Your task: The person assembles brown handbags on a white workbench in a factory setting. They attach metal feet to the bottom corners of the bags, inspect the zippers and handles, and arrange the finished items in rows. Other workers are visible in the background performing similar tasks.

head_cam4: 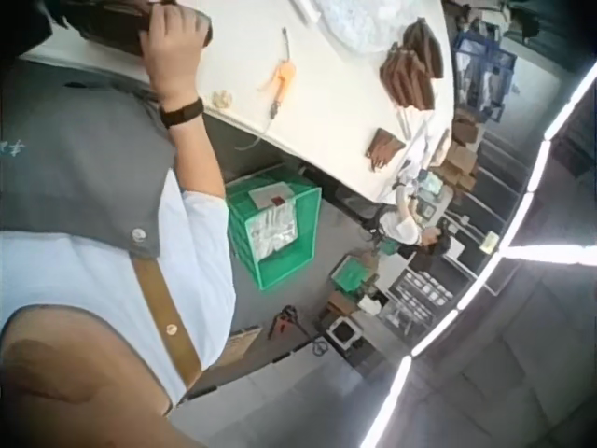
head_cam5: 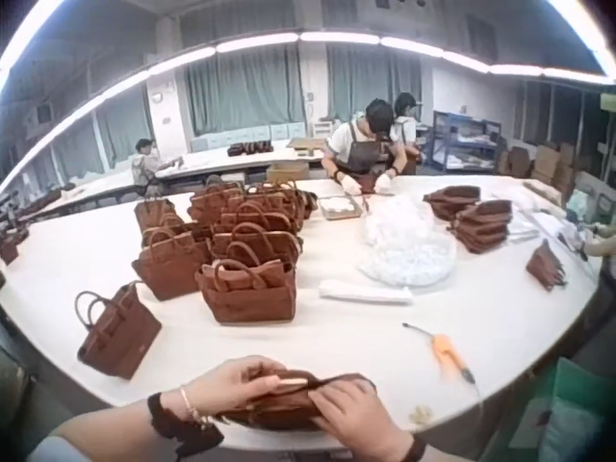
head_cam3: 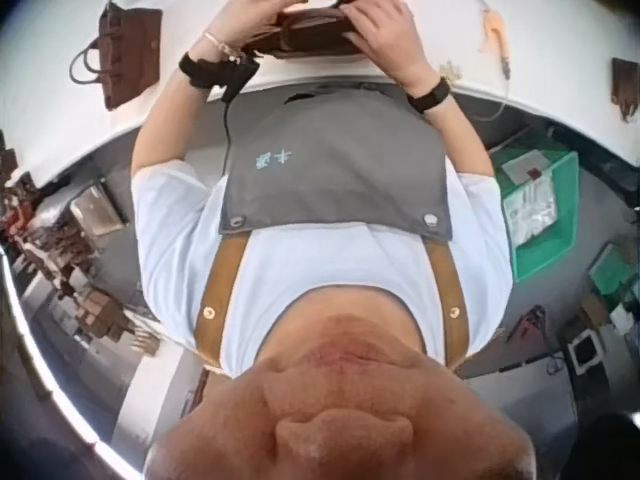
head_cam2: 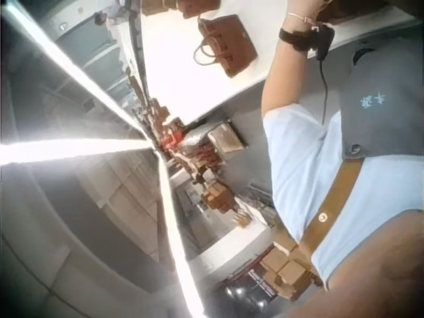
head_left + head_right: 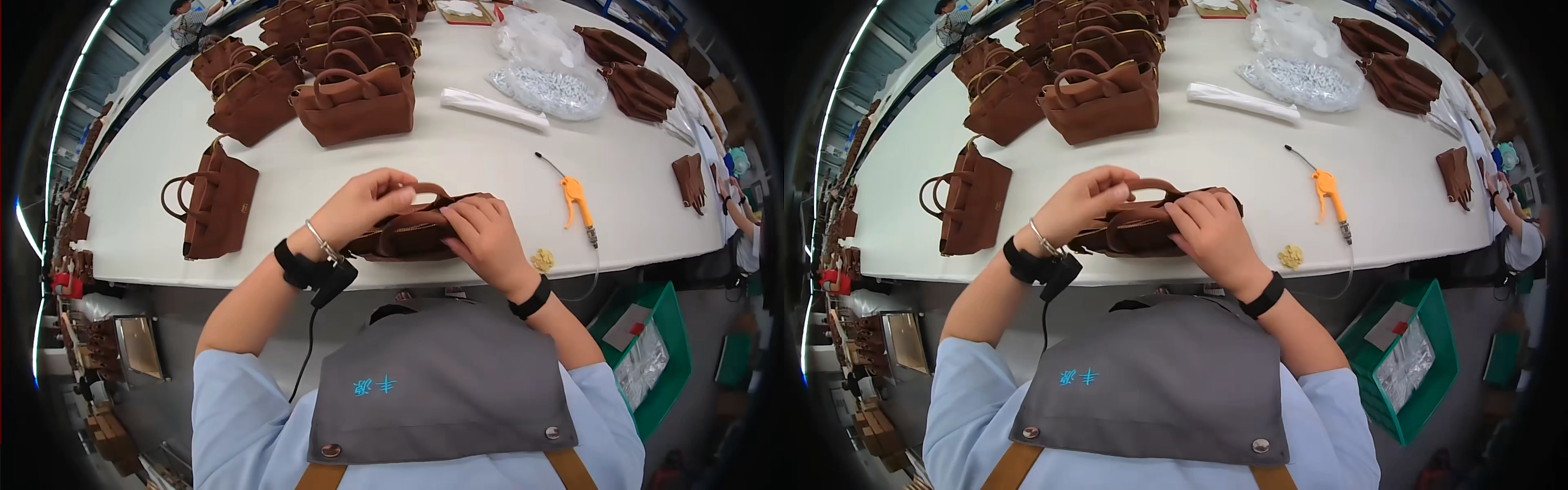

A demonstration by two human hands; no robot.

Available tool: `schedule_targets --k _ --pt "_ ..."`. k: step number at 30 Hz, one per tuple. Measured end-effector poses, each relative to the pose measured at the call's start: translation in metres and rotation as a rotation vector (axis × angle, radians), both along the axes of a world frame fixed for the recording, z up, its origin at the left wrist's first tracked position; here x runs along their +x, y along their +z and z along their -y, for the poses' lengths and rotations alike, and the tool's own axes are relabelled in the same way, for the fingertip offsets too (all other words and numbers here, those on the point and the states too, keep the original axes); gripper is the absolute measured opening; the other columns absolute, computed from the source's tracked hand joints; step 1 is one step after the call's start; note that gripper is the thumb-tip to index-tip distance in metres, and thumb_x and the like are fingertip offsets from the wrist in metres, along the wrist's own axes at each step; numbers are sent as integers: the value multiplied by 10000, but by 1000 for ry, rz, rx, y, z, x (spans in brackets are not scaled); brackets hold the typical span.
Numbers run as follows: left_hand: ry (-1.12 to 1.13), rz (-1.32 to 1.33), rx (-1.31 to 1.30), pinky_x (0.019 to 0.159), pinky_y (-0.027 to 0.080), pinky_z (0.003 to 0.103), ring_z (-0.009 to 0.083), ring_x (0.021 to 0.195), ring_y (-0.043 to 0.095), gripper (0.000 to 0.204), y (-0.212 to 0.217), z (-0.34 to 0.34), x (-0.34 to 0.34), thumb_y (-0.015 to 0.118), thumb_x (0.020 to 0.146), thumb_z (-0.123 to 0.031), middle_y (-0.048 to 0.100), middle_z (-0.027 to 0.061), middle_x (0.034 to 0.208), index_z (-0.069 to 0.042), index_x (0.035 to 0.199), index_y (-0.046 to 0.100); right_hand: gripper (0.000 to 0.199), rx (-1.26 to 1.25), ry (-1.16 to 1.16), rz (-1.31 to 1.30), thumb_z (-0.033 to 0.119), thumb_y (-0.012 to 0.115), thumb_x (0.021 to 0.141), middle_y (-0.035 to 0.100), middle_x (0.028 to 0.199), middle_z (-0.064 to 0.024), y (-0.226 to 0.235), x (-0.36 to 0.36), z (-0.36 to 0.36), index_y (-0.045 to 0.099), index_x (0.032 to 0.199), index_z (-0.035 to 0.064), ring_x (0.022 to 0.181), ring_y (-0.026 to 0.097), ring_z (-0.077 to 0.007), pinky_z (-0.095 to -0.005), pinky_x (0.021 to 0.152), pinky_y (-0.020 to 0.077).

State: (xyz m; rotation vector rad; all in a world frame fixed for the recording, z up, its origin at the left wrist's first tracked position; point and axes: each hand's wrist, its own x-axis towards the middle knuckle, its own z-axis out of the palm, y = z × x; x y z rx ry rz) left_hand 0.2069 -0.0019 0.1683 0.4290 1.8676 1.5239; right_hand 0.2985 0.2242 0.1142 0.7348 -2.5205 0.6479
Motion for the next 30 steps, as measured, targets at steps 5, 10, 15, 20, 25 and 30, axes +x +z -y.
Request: schedule_targets --k 5,10,15,20,25,30 --pt "1 -253 -51 817 443 230 80 970 595 239 -8 -3 -32 571 955 -149 627 -16 1023 -37 1166 584 306 -61 72 -147 59 707 707 627 1077 -100 -14 26 0 611 995 27 993 596 -253 -392 843 451" --pt "69 -263 -40 812 434 217 68 960 599 118 -29 5 -79 573 925 -80 652 -16 970 -57 1005 657 167 65 227 -64 84 646 753 639 1046 -93 -17 45 -10 578 901 48 970 611 -233 -384 851 442" --pt "44 -256 -100 811 463 250 101 958 612 131 -22 5 -78 585 921 -86 658 -6 997 -42 1013 667 178 58 213 -45 77 635 763 639 1015 -93 -11 41 -11 559 921 44 948 614 -226 -385 847 445" --pt "160 -740 -164 785 467 259 117 893 603 132 1 19 -37 577 932 -93 655 29 930 5 987 646 212 8 172 -59 53 660 750 633 994 -90 -9 29 -7 555 933 39 934 609 -236 -385 839 446" --pt "-96 -1144 -159 581 489 311 229 619 613 169 38 39 39 535 936 -91 609 80 678 -28 798 609 299 -69 126 2 30 707 717 618 1004 -94 -6 15 -7 555 975 34 974 593 -255 -404 864 434" --pt "-386 -1219 -247 913 484 404 337 1098 563 465 -40 12 102 720 779 -116 533 210 1232 55 1170 534 302 -107 33 -61 40 711 722 561 1142 -130 -7 -1 3 563 985 28 1104 527 -310 -442 944 402"
